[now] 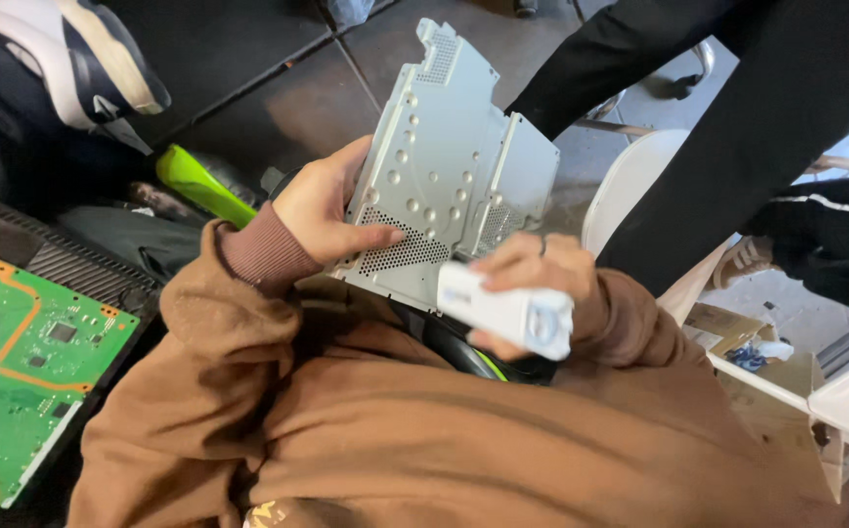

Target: The person sits in a chair and cleans a green circuit board and a white metal casing using a small white brush. They hold the components on their lap, brush the circuit board, and then brush the metal casing, turning it over to clean different sides.

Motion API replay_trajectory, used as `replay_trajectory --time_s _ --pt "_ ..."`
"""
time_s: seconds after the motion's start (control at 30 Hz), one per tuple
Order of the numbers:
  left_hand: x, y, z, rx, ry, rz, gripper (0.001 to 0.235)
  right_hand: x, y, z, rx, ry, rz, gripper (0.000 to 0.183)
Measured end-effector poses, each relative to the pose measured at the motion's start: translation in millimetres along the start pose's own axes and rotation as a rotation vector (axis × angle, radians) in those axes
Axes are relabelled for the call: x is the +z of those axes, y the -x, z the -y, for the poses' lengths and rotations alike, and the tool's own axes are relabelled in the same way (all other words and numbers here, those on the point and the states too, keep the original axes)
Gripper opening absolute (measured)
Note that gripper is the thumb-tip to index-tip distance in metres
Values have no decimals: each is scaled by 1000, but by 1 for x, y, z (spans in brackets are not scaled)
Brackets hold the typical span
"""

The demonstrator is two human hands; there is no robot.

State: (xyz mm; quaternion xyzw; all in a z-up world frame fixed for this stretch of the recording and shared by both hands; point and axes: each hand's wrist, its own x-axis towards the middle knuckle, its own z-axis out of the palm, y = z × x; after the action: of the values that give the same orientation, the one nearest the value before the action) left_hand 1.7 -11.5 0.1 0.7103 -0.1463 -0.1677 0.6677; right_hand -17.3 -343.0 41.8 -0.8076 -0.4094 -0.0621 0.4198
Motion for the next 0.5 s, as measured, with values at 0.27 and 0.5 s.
replay_trajectory --time_s 0.27,0.5 --pt "0 -5 2 71 -136 17 82 1 -21 24 -164 -419 274 58" --pt "8 -20 29 26 -108 -127 37 19 -71 4 -141 -348 58 50"
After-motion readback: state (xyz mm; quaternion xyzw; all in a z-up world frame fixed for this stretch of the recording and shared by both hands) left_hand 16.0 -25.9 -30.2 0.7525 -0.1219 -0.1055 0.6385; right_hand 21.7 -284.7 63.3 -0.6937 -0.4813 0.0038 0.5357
